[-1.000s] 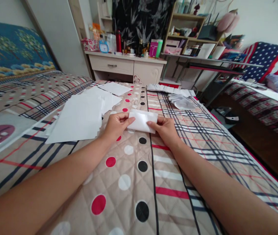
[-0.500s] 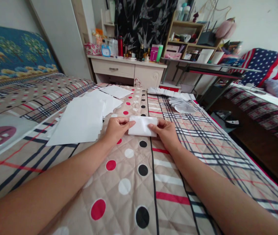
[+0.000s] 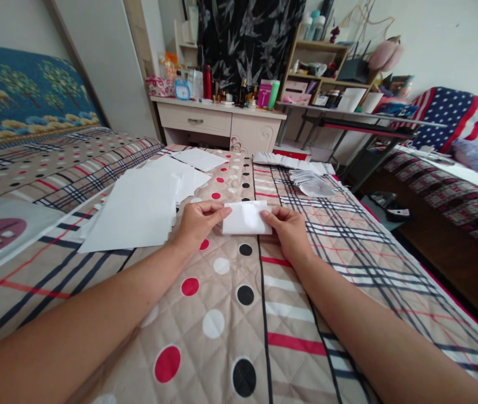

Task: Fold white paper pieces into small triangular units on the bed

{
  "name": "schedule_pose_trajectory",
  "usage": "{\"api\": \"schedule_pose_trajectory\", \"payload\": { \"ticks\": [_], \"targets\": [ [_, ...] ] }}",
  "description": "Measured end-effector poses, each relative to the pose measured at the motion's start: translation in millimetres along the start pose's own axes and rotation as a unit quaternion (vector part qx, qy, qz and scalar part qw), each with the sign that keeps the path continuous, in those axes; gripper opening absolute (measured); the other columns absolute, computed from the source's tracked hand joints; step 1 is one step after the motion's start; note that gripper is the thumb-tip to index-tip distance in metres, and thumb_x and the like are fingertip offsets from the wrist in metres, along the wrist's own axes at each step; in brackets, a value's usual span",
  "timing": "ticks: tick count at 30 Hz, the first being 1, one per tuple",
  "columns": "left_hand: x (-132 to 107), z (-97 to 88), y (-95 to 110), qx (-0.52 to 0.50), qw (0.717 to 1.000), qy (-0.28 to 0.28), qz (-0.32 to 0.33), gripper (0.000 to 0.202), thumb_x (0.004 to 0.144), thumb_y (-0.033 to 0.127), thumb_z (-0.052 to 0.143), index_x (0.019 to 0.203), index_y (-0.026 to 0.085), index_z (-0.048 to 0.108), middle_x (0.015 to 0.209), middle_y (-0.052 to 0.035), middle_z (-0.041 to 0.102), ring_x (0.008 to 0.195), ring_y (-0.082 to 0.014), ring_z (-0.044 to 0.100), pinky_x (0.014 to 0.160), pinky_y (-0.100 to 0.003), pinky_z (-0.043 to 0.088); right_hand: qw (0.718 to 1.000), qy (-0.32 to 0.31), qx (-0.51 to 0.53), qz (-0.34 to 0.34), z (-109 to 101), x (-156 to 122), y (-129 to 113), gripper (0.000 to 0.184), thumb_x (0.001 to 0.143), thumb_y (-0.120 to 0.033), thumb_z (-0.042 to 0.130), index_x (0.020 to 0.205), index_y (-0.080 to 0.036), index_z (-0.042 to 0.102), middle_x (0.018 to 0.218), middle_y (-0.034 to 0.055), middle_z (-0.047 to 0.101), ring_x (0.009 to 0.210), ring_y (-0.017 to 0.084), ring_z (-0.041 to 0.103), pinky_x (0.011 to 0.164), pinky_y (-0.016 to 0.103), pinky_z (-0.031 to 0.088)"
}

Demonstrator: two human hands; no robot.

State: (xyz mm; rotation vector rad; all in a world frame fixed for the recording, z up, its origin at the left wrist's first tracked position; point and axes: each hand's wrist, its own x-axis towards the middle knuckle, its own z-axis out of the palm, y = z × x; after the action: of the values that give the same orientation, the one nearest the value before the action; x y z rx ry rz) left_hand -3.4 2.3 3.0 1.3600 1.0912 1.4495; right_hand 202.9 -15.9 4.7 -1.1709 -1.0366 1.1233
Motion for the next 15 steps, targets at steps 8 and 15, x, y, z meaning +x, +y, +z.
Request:
{"api": "schedule_pose_trajectory", "payload": {
  "ticks": [8,15],
  "targets": [
    [-3.6,3.2,6.2,0.015,1.000,-0.018,-0.006,0.029,0.059,0.038,0.084,0.063,0.013,0.071,0.067,-0.0036,0.066,0.060,-0.0117,0.053,0.057,-0.022,0.042,0.998,0.056,0.024,-0.024,0.1,2.5,-1.4,0.050,0.047,-0.042,0.092,0.068,-0.013,0.057,0.069,0.0024,0.060,0.059,0.010,0.052,0.053,0.021,0.041],
    [-3.9,3.0,3.9,0.012,1.000,-0.023,-0.009,0.029,0.060,0.038,0.084,0.065,0.012,0.072,0.069,-0.0043,0.067,0.060,-0.0107,0.053,0.056,-0.020,0.041,0.996,0.068,0.029,-0.044,0.3,1.0,-3.1,0.049,0.048,-0.040,0.092,0.066,-0.013,0.056,0.069,0.0025,0.061,0.059,0.010,0.051,0.053,0.020,0.040]
  ]
}}
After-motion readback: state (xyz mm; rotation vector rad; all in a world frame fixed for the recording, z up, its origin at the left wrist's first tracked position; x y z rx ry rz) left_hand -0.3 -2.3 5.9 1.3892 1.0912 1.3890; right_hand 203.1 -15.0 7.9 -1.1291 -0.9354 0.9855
